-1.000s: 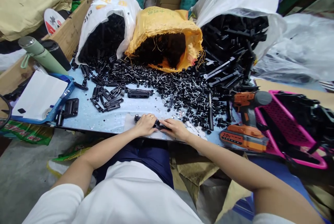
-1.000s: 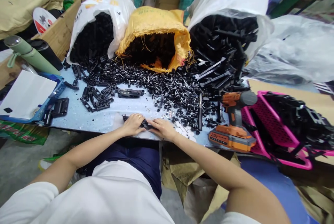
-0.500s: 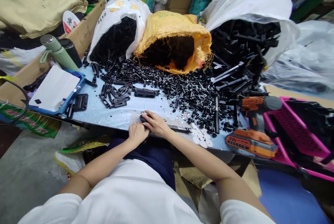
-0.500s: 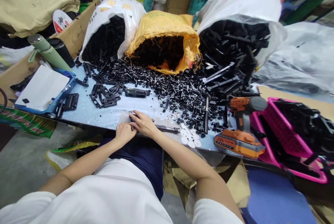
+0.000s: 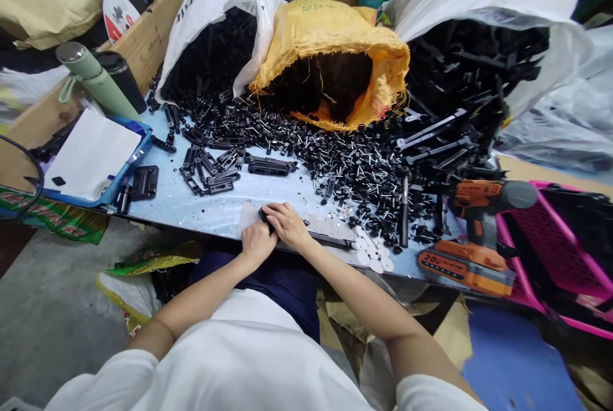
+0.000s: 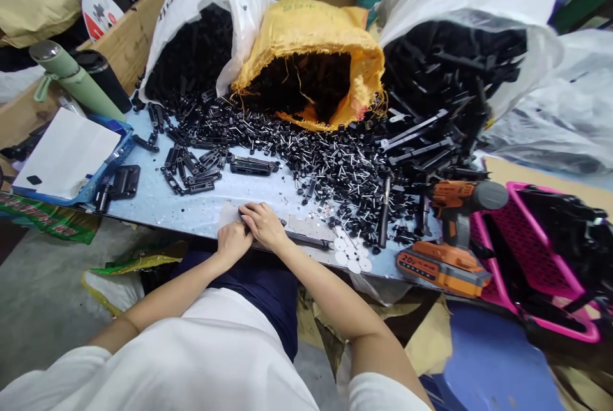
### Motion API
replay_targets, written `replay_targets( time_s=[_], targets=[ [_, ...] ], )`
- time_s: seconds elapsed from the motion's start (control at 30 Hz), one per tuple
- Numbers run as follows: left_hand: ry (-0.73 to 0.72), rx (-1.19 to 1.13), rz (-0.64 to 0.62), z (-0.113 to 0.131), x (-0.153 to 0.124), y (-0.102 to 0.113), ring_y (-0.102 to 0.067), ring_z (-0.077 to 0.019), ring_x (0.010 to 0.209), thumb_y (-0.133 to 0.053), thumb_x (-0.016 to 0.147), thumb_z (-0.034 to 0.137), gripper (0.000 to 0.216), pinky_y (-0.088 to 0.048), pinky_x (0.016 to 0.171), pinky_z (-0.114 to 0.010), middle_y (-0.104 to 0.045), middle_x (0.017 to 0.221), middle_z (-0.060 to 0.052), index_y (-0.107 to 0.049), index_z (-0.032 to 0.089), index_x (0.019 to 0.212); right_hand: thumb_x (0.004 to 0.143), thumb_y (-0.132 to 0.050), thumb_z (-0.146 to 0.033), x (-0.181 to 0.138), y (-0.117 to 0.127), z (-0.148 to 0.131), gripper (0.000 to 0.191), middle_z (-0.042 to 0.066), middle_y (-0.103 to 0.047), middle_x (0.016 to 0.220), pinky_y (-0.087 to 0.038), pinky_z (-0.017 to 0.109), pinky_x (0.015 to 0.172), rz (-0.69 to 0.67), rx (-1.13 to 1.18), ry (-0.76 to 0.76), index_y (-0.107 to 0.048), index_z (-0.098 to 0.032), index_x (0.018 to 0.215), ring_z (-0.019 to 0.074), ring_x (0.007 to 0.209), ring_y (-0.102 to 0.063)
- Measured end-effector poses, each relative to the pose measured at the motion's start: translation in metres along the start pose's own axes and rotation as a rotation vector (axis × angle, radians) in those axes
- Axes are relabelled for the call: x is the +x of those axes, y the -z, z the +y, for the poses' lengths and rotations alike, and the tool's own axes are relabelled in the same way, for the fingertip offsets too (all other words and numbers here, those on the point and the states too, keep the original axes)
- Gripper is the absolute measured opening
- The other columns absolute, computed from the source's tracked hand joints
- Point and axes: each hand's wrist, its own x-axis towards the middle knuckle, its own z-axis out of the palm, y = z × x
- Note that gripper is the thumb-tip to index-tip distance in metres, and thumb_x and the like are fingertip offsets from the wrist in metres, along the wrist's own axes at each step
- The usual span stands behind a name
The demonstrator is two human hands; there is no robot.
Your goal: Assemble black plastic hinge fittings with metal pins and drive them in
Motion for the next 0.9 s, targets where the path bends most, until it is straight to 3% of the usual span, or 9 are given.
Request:
replay_targets(
  time_s=[0.1,0.17,0.23,0.3,0.4,0.57,0.73,0.8,0.9],
  targets=[
    [-0.225,0.027,0.089,-0.007,0.004,0.002,-0.064,-0.0242,0.080,-0.038,0.091,0.036,0.037,-0.048,0.069,-0.034,-0.067,0.083,-0.013,-0.067,0.013,0.090,0.096,-0.031,-0.039,-0.020,0.019,0.005,0.043,0.011,-0.046,0.133,-0.040,0.040,0.096,0.027,-0.077,0.084,-0.048,-0.019,0.130,0.0217,0.115,-0.045],
    [-0.551,0.056,0.179,-0.013,0.014,0.004,-0.060,-0.0246,0.096,-0.038,0.092,0.036,0.035,-0.046,0.079,-0.035,-0.066,0.096,-0.014,-0.065,0.013,0.096,0.089,-0.041,-0.053,-0.046,0.035,0.018,0.055,0.015,-0.043,0.134,-0.038,0.043,0.097,0.115,-0.216,0.045,-0.048,-0.015,0.129,0.0263,0.119,-0.042],
    [-0.881,0.107,0.210,-0.013,0.030,0.005,-0.055,-0.0249,0.108,-0.039,0.092,0.037,0.037,-0.043,0.087,-0.036,-0.061,0.112,-0.015,-0.059,0.012,0.110,0.078,-0.050,-0.067,-0.074,0.047,0.036,0.070,0.019,-0.052,0.120,-0.041,0.042,0.088,0.189,-0.384,-0.089,-0.055,-0.009,0.117,0.0296,0.109,-0.049],
    [-1.044,0.168,0.164,-0.006,0.046,0.006,-0.056,-0.0248,0.105,-0.041,0.092,0.039,0.043,-0.043,0.084,-0.035,-0.059,0.116,-0.016,-0.051,0.009,0.121,0.074,-0.051,-0.070,-0.097,0.053,0.053,0.064,0.016,-0.061,0.092,-0.042,0.034,0.073,0.158,-0.508,-0.174,-0.063,-0.010,0.092,0.0251,0.086,-0.055],
    [-0.976,0.209,0.054,0.011,0.062,0.010,-0.061,-0.0225,0.087,-0.039,0.093,0.043,0.043,-0.044,0.072,-0.031,-0.065,0.096,-0.014,-0.057,0.008,0.111,0.084,-0.045,-0.061,-0.111,0.059,0.065,0.052,0.005,-0.054,0.061,-0.033,0.027,0.056,0.056,-0.566,-0.122,-0.057,-0.015,0.063,0.0148,0.059,-0.050],
    [-0.826,0.110,0.010,0.011,0.062,0.033,-0.062,-0.0164,0.068,-0.024,0.096,0.046,0.052,-0.039,0.057,-0.025,-0.066,0.074,-0.006,-0.062,0.016,0.076,0.093,-0.035,-0.050,-0.091,0.086,0.042,0.051,0.003,-0.051,0.058,-0.026,0.025,0.052,0.030,-0.414,0.125,-0.053,-0.015,0.062,0.0101,0.052,-0.043],
    [-1.074,-0.041,0.176,-0.006,0.032,0.065,-0.054,-0.0139,0.052,-0.020,0.093,0.054,0.060,-0.035,0.049,-0.024,-0.057,0.054,-0.005,-0.054,0.015,0.061,0.094,-0.035,-0.046,-0.071,0.124,-0.005,0.048,0.001,-0.046,0.053,-0.025,0.025,0.050,0.029,-0.165,0.286,-0.052,-0.015,0.061,0.0099,0.049,-0.041],
    [-1.187,-0.278,0.183,-0.003,0.009,0.078,-0.051,-0.0122,0.048,-0.017,0.094,0.053,0.060,-0.034,0.047,-0.023,-0.052,0.050,-0.003,-0.051,0.016,0.060,0.095,-0.031,-0.047,-0.067,0.132,-0.026,0.050,0.001,-0.044,0.052,-0.026,0.025,0.049,0.021,0.092,0.341,-0.053,-0.015,0.064,0.0103,0.048,-0.041],
    [-1.187,-0.694,0.151,0.012,-0.027,0.090,-0.047,-0.0105,0.047,-0.010,0.096,0.046,0.059,-0.035,0.047,-0.023,-0.050,0.050,-0.002,-0.049,0.017,0.063,0.097,-0.024,-0.047,-0.062,0.126,-0.053,0.052,0.001,-0.044,0.051,-0.028,0.026,0.048,0.043,0.517,0.400,-0.053,-0.016,0.067,0.0111,0.048,-0.041]
  ],
)
